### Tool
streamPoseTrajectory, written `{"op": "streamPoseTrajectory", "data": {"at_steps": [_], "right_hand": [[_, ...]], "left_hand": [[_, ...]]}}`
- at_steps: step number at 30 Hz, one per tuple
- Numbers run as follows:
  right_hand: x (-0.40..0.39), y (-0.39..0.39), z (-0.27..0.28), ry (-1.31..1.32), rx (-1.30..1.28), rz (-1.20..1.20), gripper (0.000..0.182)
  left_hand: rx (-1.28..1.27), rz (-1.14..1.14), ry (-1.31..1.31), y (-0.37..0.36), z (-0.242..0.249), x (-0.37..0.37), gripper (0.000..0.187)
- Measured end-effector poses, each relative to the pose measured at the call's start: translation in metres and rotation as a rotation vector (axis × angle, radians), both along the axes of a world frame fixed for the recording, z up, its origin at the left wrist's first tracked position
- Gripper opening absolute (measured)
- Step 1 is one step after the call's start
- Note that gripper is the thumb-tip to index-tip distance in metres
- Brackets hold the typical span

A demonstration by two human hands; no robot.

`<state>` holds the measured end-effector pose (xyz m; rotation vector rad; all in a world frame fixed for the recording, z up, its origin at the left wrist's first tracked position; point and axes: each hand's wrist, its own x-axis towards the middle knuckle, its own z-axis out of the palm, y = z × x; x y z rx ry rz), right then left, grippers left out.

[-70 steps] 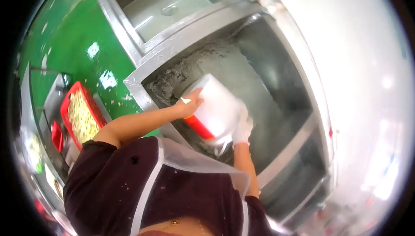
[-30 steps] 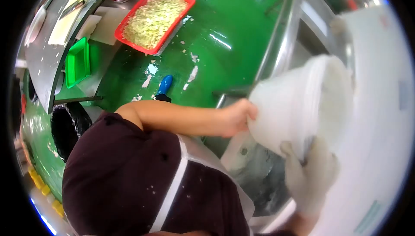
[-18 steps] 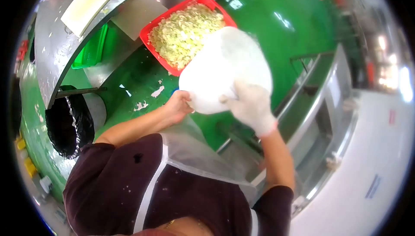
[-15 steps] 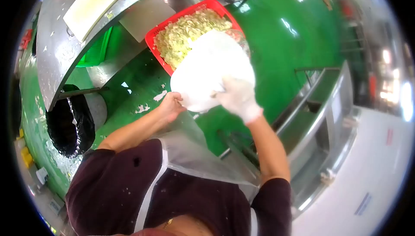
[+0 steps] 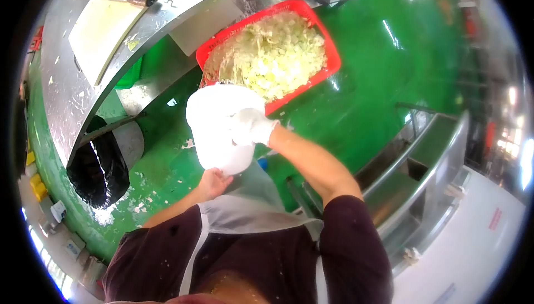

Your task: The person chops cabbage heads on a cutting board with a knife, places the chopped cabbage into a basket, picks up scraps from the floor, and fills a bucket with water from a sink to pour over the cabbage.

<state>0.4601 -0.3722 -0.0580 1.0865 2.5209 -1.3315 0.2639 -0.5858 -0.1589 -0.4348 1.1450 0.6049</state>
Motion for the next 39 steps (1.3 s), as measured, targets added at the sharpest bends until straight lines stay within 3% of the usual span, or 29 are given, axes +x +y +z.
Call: {"op": "streamPoseTrajectory", "data": {"at_steps": [2,6,9,13,19,23,27,34,37,39], "right_hand": [[0.001,-0.008,-0.008,0.015,-0.133,-0.006,0.042],[0.027,-0.029,-0.023,-0.079,-0.125,-0.025,0.046],[0.066,-0.045,-0.035,-0.173,-0.220,-0.134,0.051],[0.108,-0.029,-0.017,-0.264,-0.124,-0.212,0.051],[0.162,0.038,0.010,-0.395,-0.309,-0.521,0.051],[0.187,0.088,0.022,-0.587,-0.192,-0.568,0.050],[0.193,0.145,0.018,-0.624,0.051,-0.418,0.048],[0.175,0.195,-0.006,-0.423,0.301,-0.276,0.032],[0.165,0.187,-0.043,-0.141,0.044,-0.367,0.029],[0.139,0.174,-0.024,-0.162,0.179,-0.270,0.029]], "left_hand": [[-0.069,-0.005,-0.092,-0.019,-0.008,-0.001,0.035],[-0.133,-0.191,-0.271,-0.029,-0.016,0.000,0.041],[-0.167,-0.319,-0.222,-0.006,0.007,0.020,0.044],[-0.086,-0.258,-0.324,0.021,0.006,0.060,0.046],[-0.081,-0.193,-0.331,0.101,-0.005,0.142,0.050],[-0.015,-0.154,-0.313,0.161,-0.028,0.190,0.053],[0.047,-0.035,-0.283,0.221,-0.036,0.220,0.047],[-0.019,0.189,-0.203,0.245,-0.052,0.228,0.036],[-0.062,0.267,-0.096,0.223,-0.031,0.202,0.031],[-0.034,0.250,-0.063,0.196,-0.031,0.171,0.009]]}}
